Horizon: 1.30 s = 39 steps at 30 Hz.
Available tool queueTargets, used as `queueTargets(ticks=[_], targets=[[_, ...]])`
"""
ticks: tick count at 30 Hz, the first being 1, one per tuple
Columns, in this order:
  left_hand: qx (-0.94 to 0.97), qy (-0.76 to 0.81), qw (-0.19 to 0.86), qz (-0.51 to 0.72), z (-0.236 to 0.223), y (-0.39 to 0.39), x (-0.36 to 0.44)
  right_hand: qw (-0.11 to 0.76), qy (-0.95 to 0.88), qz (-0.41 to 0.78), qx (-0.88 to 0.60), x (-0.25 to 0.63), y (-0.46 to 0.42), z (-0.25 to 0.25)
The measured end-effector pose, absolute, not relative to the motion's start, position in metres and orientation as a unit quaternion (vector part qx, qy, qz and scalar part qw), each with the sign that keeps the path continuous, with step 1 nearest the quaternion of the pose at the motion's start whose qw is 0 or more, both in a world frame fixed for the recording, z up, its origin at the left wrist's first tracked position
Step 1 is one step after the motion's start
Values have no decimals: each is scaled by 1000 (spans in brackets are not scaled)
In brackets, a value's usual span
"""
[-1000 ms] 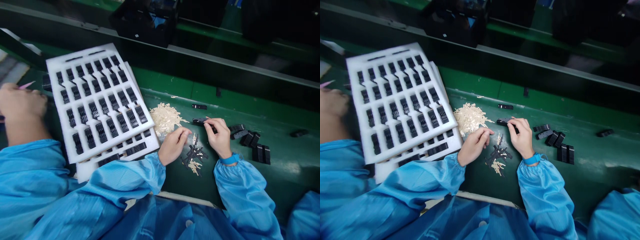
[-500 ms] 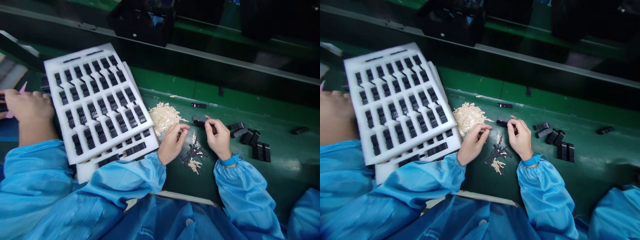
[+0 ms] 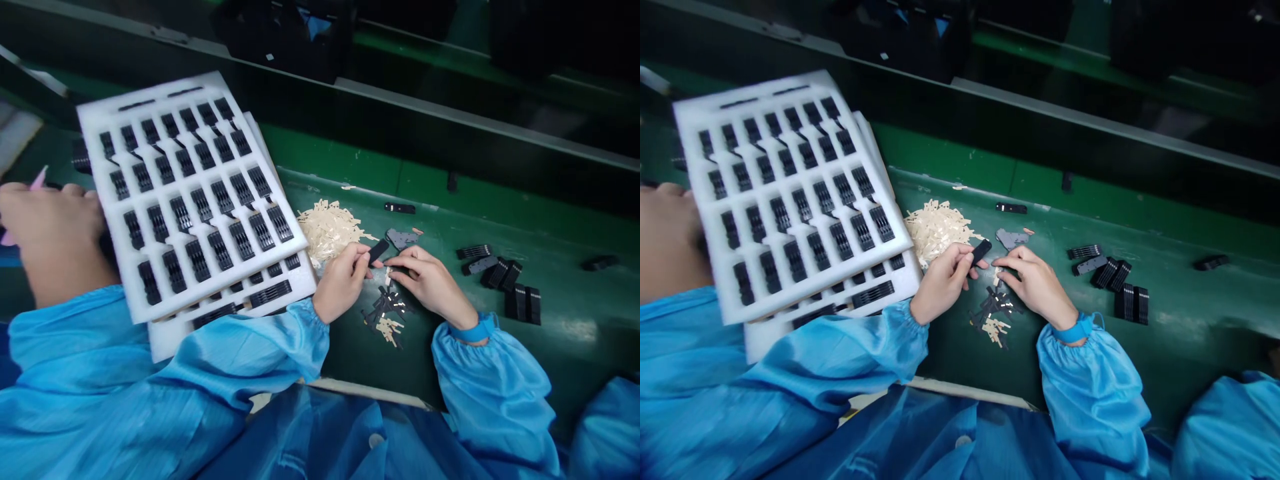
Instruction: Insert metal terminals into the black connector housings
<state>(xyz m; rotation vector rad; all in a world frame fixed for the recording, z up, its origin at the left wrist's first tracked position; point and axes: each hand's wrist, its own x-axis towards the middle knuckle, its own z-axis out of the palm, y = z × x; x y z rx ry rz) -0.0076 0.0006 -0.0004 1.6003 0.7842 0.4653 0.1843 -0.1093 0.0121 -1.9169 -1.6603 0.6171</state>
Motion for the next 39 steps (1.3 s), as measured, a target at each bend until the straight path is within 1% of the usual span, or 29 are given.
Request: queueTargets(ticks=[3,6,8,10,14,17,20,24,27,29,33,39], targets=[[687,336,613,199,0,0,-7,225,-625,224,-714,182,-110,14],[678,343,619,197,-2,0,-7,235,-614,229,-718,182,-110,15],[668,349,627,196,-3,0,-7,270,-593,240,-719,183,-110,17],[664,353,632,189,-3,1,-7,327,-552,269,-718,182,-109,18],[685,359,609,178,2,3,-8,442,-436,387,-682,173,-106,18],[693,348,607,175,5,4,-7,486,-382,417,-667,162,-104,15],[695,352,603,168,7,4,-5,507,-358,427,-657,154,-102,14],[693,370,594,173,8,6,-5,502,-361,432,-656,151,-101,14],[697,373,584,181,8,7,-6,477,-407,393,-673,151,-101,13],[699,375,579,187,8,7,-6,479,-415,381,-673,150,-101,13],[708,369,575,180,7,6,-7,477,-382,437,-659,149,-101,18],[718,374,558,184,3,5,-7,486,-378,435,-657,145,-100,19]])
